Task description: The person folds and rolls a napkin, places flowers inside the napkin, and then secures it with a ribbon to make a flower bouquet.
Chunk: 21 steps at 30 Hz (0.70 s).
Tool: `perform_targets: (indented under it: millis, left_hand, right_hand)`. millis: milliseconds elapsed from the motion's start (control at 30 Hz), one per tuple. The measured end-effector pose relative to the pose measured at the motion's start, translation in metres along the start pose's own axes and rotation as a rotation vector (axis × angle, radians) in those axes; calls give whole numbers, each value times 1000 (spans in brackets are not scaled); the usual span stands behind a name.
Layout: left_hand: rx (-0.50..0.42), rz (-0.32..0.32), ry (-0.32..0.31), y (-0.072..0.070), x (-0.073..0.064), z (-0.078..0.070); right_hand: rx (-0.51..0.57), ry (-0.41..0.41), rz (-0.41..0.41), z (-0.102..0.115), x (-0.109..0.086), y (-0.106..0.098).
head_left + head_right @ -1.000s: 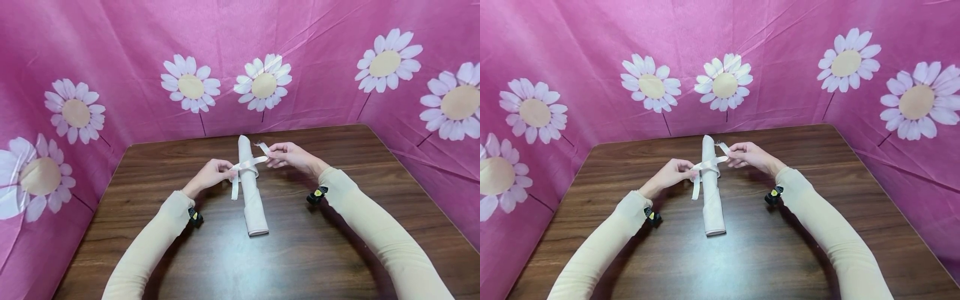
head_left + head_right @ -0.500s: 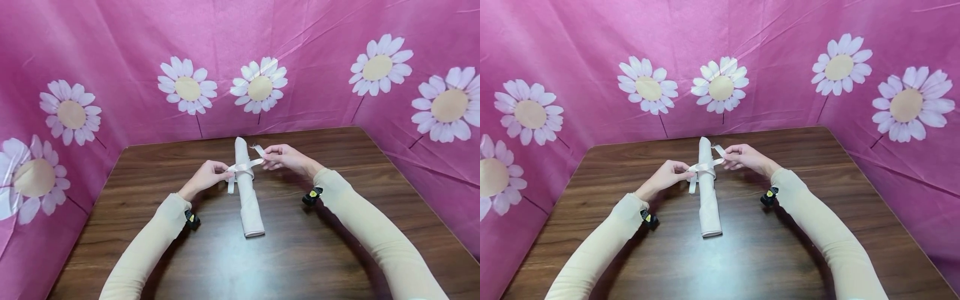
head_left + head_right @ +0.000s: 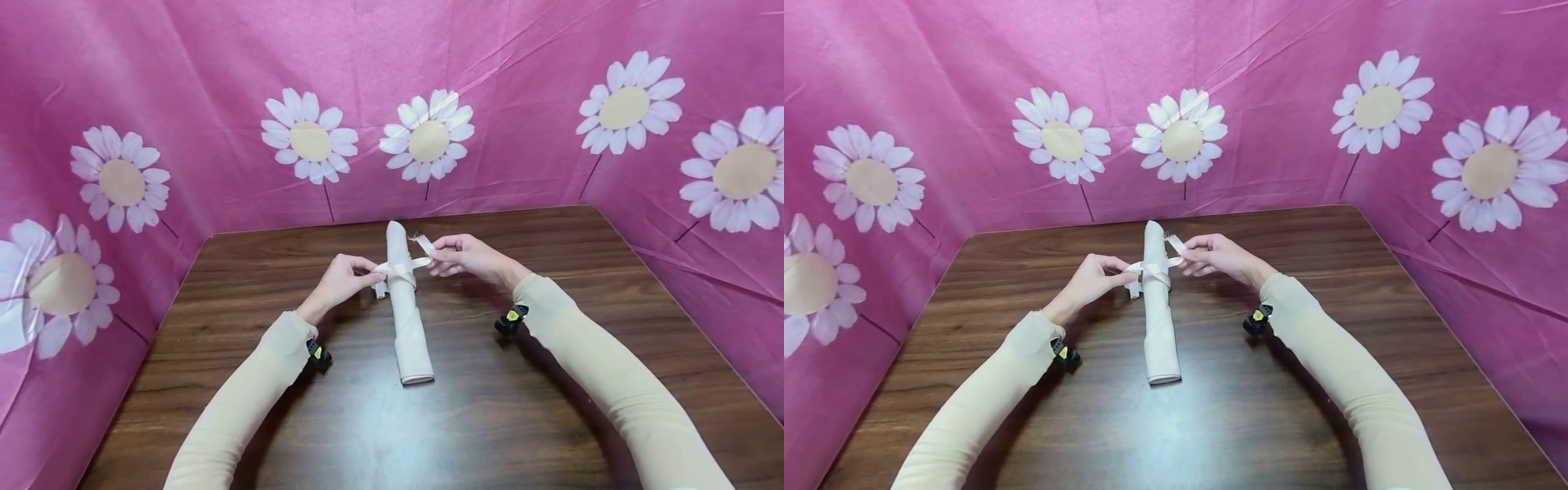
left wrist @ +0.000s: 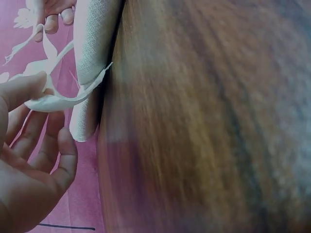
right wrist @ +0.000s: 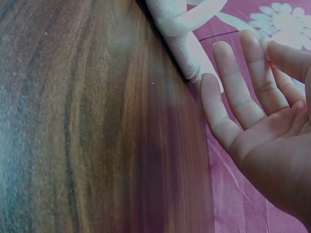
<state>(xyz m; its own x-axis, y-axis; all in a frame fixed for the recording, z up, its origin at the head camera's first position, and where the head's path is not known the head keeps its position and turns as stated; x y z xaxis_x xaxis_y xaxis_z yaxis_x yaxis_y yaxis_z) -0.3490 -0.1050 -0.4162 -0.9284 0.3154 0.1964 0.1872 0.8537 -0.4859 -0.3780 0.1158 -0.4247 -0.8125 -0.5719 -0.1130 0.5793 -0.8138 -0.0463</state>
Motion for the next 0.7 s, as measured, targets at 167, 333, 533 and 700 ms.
perform_targets:
  millis: [167, 333, 533, 700]
  left_hand:
    - [-34, -16, 13, -4, 1, -5]
    - [-106, -40, 46, -11, 0, -17]
    - [-105, -97, 116, -21, 2, -32]
    - [-53, -129, 177, -27, 3, -35]
  right_hand:
    - [-5, -2, -2, 2, -1, -1]
    - [8, -17, -6, 8, -3, -2]
    - [31, -28, -13, 15, -6, -8]
    - [45, -31, -17, 15, -10, -11]
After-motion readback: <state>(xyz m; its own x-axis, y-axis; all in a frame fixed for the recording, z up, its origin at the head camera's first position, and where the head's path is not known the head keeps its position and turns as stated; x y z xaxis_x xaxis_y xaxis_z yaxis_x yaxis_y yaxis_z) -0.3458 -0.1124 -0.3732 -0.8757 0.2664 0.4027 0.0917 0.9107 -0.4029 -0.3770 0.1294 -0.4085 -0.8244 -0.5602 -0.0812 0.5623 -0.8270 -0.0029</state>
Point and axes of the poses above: each hand's wrist, its own x-axis towards the middle knuckle, its own y-axis out of the palm, z = x × y, the point moved 9 cm from there along x, towards the middle knuckle, and after that the axes turned 3 degrees about -z, right-handed, at the moved point
